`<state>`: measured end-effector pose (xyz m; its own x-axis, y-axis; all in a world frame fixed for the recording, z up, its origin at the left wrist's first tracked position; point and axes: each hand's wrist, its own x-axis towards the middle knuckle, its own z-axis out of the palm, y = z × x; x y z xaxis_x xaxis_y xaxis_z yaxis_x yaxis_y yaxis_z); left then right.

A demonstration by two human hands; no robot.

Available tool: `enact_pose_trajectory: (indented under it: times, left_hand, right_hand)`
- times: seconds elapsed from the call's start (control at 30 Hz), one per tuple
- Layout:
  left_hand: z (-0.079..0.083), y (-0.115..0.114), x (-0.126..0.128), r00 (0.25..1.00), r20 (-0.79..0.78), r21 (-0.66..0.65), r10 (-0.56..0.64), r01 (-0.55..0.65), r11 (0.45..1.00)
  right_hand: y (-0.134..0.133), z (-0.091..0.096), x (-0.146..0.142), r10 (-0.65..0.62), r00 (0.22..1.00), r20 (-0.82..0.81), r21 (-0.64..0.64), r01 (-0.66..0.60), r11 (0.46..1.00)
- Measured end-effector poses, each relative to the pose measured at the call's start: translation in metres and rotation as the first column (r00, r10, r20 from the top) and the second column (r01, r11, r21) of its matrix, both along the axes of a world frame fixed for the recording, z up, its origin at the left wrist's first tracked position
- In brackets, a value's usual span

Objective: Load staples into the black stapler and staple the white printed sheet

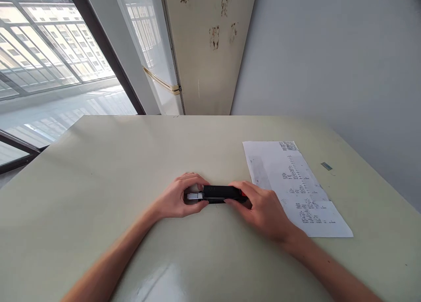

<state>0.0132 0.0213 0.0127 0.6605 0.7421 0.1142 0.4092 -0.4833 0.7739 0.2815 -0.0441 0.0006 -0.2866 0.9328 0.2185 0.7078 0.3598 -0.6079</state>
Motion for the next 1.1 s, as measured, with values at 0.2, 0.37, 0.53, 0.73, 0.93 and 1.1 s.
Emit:
enact_pose_trajectory:
  times: [0.2, 0.37, 0.53, 0.73, 0.93, 1.1]
  left_hand:
    - [-0.003, 0.012, -0.014, 0.934, 0.344, -0.315, 0.096, 0.019, 0.949]
    - [0.0, 0.004, 0.002, 0.784, 0.529, -0.602, 0.324, 0.079, 0.795]
    - [0.003, -0.012, 0.024, 0.686, 0.455, -0.822, 0.568, 0.079, 0.564]
    - [-0.004, -0.011, 0.028, 0.513, 0.453, -0.89, 0.729, 0.216, 0.401]
    - [-0.004, -0.011, 0.029, 0.408, 0.387, -0.918, 0.827, 0.255, 0.304]
    - [-0.004, -0.01, 0.031, 0.367, 0.338, -0.932, 0.867, 0.262, 0.252]
  right_hand:
    - [-0.002, 0.014, -0.005, -0.15, 0.955, -0.257, -0.305, 0.067, 0.95]
    - [-0.006, 0.024, -0.01, -0.298, 0.822, -0.485, -0.615, -0.078, 0.784]
    - [-0.006, 0.021, -0.015, -0.428, 0.697, -0.575, -0.753, -0.246, 0.61]
    - [-0.007, 0.019, -0.021, -0.503, 0.645, -0.576, -0.805, -0.338, 0.488]
    - [-0.008, 0.022, -0.022, -0.492, 0.657, -0.571, -0.818, -0.401, 0.414]
    - [-0.008, 0.021, -0.021, -0.465, 0.666, -0.583, -0.809, -0.425, 0.406]
